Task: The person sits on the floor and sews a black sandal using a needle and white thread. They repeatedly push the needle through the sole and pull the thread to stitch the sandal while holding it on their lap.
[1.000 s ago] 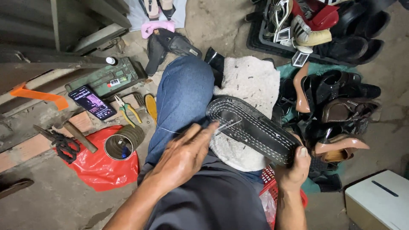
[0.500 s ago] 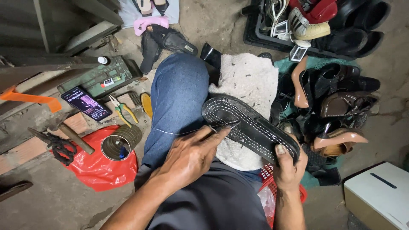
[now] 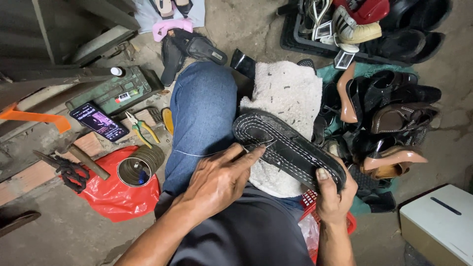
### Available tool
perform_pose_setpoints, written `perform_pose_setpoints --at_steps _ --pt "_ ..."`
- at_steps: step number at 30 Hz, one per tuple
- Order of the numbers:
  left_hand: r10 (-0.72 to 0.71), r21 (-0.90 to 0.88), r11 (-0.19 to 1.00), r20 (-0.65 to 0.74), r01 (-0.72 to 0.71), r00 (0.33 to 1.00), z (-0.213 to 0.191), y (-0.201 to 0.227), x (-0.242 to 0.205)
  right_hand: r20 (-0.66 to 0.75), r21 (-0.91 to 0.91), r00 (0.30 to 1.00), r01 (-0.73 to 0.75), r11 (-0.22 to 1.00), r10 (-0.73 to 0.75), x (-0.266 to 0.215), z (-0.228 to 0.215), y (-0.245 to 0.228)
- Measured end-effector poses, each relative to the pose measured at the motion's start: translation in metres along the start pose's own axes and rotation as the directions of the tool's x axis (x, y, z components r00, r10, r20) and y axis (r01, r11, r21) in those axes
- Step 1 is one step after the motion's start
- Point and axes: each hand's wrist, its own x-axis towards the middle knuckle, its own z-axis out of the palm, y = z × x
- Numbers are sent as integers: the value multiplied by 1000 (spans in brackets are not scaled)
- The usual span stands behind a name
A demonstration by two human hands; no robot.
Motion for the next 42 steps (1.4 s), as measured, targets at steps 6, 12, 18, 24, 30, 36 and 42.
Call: perform_pose_setpoints --at_steps 6,12,18,24,30,36,42 --pt "25 2 1000 -29 -25 999 1 -2 0 -16 -14 1000 -14 1000 14 -1 0 -1" --pt "3 41 999 -3 -3 1000 0 -8 0 20 -71 998 62 996 -61 -4 4 -11" --pt "-55 162 986 165 28 985 -26 -13 10 250 12 959 137 991 -135 -5 14 -23" --pt "147 240 952 177 -187 973 -42 -22 22 279 -179 935 275 944 -220 -9 26 -48" --pt "118 281 943 225 -180 967 -27 -19 38 359 -296 896 375 878 -262 -3 28 -63" --pt "15 304 946 314 -116 949 -25 -13 42 352 -384 868 476 791 -351 -8 32 -55" --pt "120 161 976 174 -149 977 -5 -34 32 352 -440 862 496 748 -364 -12 27 -48"
